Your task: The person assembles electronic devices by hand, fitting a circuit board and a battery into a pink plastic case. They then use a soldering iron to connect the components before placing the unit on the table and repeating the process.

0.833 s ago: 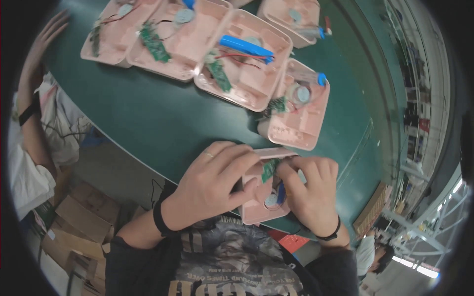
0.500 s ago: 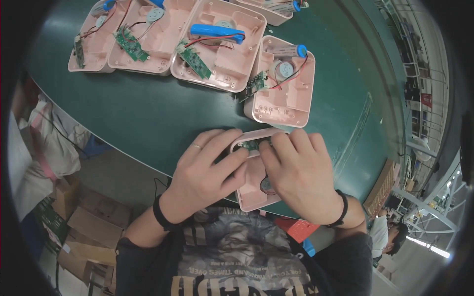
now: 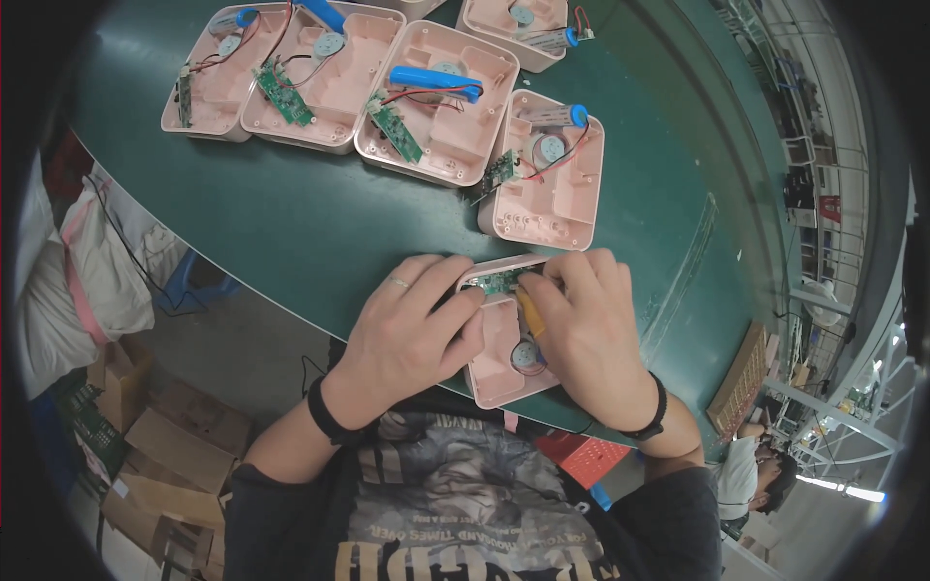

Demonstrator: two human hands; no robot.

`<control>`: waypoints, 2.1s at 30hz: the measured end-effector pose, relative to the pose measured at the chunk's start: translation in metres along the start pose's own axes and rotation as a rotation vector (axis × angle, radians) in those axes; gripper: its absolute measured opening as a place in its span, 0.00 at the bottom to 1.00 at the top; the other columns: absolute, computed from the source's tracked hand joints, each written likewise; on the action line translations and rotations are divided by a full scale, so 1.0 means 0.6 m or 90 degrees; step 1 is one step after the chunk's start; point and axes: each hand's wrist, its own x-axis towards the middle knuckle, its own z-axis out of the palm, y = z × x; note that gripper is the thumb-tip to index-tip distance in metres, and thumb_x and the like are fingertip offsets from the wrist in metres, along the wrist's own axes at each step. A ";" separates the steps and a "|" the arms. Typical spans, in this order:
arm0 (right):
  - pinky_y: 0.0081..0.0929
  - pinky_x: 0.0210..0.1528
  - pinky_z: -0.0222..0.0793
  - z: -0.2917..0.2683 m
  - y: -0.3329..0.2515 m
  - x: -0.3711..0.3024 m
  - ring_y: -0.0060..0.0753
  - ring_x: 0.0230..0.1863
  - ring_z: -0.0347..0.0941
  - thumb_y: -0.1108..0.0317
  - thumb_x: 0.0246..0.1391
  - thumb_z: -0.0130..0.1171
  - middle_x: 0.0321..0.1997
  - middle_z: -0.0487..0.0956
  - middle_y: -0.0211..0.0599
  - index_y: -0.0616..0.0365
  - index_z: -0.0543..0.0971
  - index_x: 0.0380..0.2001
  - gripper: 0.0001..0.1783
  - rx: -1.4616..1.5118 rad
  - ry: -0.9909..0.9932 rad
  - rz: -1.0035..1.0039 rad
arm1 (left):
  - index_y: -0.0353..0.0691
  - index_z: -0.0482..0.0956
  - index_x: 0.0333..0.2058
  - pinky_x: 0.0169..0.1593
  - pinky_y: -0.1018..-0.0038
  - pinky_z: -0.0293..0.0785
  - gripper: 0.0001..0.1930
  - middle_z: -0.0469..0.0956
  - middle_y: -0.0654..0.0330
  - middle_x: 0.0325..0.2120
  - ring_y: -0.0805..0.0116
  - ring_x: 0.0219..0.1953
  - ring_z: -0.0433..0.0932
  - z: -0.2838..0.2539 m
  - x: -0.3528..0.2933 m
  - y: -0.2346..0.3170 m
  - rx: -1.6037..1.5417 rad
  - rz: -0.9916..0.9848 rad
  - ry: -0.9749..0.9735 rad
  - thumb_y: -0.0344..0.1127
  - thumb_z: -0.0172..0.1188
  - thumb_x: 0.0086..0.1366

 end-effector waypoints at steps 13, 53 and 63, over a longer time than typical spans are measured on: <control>0.37 0.43 0.70 0.005 -0.004 -0.002 0.42 0.43 0.72 0.72 0.46 0.64 0.42 0.76 0.37 0.63 0.84 0.46 0.20 -0.024 0.006 -0.040 | 0.36 0.84 0.39 0.50 0.61 0.82 0.11 0.80 0.52 0.44 0.51 0.47 0.81 -0.007 0.005 0.000 -0.007 0.001 -0.016 0.27 0.68 0.56; 0.40 0.52 0.74 0.027 0.006 -0.047 0.48 0.51 0.75 0.71 0.49 0.74 0.51 0.79 0.43 0.66 0.87 0.41 0.16 0.145 0.085 0.167 | 0.38 0.87 0.41 0.46 0.61 0.82 0.14 0.82 0.53 0.44 0.52 0.42 0.81 0.003 -0.005 0.026 0.019 0.048 -0.034 0.27 0.69 0.52; 0.41 0.49 0.77 0.039 -0.013 -0.049 0.49 0.47 0.79 0.73 0.49 0.75 0.51 0.79 0.43 0.66 0.86 0.43 0.17 0.143 0.099 0.217 | 0.38 0.88 0.43 0.46 0.61 0.82 0.17 0.82 0.53 0.46 0.51 0.42 0.81 0.010 -0.011 0.015 0.002 0.071 -0.027 0.28 0.69 0.51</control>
